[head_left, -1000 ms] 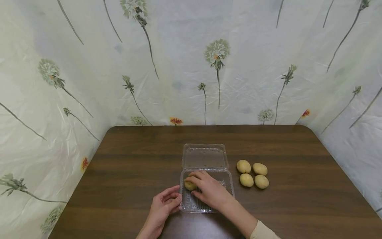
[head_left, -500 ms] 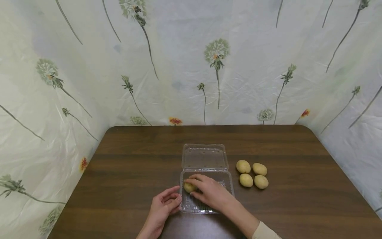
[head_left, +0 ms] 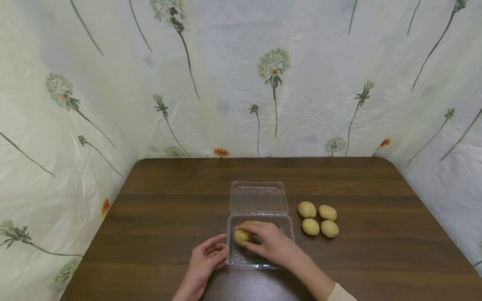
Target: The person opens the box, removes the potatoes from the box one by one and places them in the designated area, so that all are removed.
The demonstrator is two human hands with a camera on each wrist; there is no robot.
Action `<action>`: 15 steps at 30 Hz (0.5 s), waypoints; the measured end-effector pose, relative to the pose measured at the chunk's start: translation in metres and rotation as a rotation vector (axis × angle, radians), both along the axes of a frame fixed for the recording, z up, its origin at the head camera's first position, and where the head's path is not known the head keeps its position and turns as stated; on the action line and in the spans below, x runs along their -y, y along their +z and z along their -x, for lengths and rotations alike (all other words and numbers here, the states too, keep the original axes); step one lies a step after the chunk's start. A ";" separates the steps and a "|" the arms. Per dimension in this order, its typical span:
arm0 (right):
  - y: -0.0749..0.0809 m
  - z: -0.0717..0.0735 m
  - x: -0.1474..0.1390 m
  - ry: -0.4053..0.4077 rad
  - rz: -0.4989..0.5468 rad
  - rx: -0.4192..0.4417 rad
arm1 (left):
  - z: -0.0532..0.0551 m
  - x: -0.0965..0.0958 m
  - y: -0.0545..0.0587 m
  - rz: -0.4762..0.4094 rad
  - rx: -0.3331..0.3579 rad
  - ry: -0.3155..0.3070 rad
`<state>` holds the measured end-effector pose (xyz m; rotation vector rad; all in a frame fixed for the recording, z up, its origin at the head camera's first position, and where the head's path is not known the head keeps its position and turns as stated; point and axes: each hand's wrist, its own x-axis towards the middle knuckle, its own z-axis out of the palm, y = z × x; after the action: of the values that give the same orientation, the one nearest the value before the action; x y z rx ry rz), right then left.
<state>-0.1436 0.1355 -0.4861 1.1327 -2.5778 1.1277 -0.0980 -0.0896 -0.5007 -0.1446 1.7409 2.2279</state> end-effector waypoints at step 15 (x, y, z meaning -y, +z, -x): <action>0.006 -0.010 -0.010 -0.001 0.122 0.045 | -0.001 -0.001 0.002 0.000 -0.009 0.005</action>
<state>-0.1333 0.1456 -0.4801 1.0917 -2.5021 1.3045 -0.0973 -0.0884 -0.4988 -0.1393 1.7468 2.2360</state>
